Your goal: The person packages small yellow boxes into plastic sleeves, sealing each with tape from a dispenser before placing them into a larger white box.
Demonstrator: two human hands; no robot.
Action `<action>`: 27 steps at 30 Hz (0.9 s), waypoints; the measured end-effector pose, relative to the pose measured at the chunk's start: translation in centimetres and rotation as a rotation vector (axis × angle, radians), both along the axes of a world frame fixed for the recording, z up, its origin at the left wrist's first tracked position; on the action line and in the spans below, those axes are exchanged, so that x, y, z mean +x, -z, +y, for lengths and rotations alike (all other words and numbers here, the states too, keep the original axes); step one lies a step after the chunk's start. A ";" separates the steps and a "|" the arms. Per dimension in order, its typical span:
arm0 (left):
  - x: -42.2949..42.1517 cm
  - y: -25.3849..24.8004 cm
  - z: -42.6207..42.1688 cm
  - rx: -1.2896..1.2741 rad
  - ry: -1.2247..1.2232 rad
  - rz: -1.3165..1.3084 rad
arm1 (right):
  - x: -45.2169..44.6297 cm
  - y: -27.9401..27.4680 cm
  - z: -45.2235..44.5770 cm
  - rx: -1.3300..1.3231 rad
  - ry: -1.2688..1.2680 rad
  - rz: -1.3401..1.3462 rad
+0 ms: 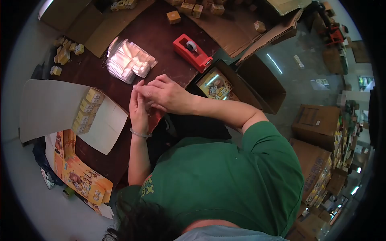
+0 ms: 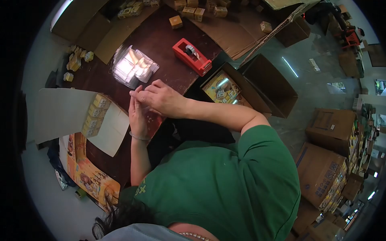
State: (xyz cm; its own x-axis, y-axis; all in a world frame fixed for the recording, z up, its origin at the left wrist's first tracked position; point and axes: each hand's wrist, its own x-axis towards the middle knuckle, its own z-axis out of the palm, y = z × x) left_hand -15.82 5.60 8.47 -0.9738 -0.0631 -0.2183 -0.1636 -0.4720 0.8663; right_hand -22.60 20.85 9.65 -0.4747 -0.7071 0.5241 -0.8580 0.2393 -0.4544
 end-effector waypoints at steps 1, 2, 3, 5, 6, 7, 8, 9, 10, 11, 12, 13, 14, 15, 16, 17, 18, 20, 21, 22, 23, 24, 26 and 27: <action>-0.6 -0.7 0.0 0.038 -0.027 -0.029 | -1.2 -0.4 0.3 -0.024 -0.075 -0.025; -1.3 0.8 -0.7 0.034 -0.051 -0.023 | -3.1 -1.3 0.6 -0.049 -0.150 -0.045; -1.7 2.6 -1.6 0.030 -0.075 -0.023 | -6.1 -2.6 1.6 -0.147 -0.103 0.058; -1.3 3.4 -2.2 0.109 -0.095 -0.081 | -13.6 -3.7 4.3 -0.193 0.287 0.159; -1.1 4.0 -2.7 0.149 -0.095 -0.108 | -18.0 -2.7 5.9 -0.131 0.549 0.157; -0.9 4.4 -3.0 0.184 -0.097 -0.133 | -22.3 -0.8 7.7 -0.006 0.768 0.102; -0.7 4.5 -2.9 0.210 -0.099 -0.156 | -26.0 1.8 9.5 0.108 0.902 -0.018; -0.8 4.7 -2.9 0.238 -0.071 -0.153 | -28.5 4.1 11.1 0.144 0.916 -0.212; -0.7 4.9 -3.1 0.266 -0.044 -0.153 | -29.6 5.6 12.4 0.064 0.859 -0.411; -1.0 4.5 -3.1 0.294 -0.019 -0.149 | -28.8 5.1 12.9 -0.114 0.757 -0.609; -1.0 4.0 -2.9 0.258 -0.020 -0.175 | -27.7 4.9 13.4 -0.328 0.619 -0.811; -1.2 3.5 -2.7 0.230 0.022 -0.165 | -25.0 3.1 13.0 -0.465 0.404 -0.916; -1.5 3.2 -2.5 0.203 0.058 -0.158 | -22.2 1.1 12.4 -0.509 0.190 -0.970; -1.6 2.9 -2.2 0.179 0.088 -0.158 | -18.4 -2.0 11.4 -0.391 0.041 -0.928; -2.0 2.5 -1.7 0.189 0.150 -0.121 | -16.0 -1.8 10.5 -0.418 -0.157 -1.053; -2.3 1.8 -1.2 0.235 0.242 -0.107 | -13.2 -2.6 9.6 -0.374 -0.225 -1.132; -2.7 1.4 -0.8 0.277 0.334 -0.083 | -10.8 -2.3 8.2 -0.442 -0.277 -1.184; -2.9 1.3 0.1 0.350 0.476 0.000 | -7.5 -2.0 6.9 -0.458 -0.377 -1.308; -2.9 1.3 0.4 0.375 0.536 0.031 | -6.4 -1.7 6.3 -0.472 -0.408 -1.382; -2.7 1.3 0.3 0.444 0.562 0.000 | -5.7 -0.9 5.8 -0.485 -0.456 -1.394; -2.1 1.2 0.4 0.460 0.547 -0.020 | -5.0 -0.4 5.5 -0.486 -0.480 -1.435; -1.7 1.0 0.5 0.474 0.533 -0.035 | -4.4 -0.1 5.1 -0.485 -0.505 -1.470; -1.0 0.9 0.6 0.530 0.509 -0.048 | -3.3 0.7 4.4 -0.464 -0.524 -1.537; -0.7 0.9 0.6 0.572 0.513 -0.034 | -2.9 0.9 4.4 -0.455 -0.563 -1.614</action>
State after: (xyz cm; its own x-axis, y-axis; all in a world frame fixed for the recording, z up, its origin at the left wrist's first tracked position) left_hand -16.49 6.22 7.53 -0.8429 0.5264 -0.1118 -0.5053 -0.7026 0.5010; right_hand -25.53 25.22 8.74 -0.4424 -0.8968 0.0062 0.5445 -0.2741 -0.7927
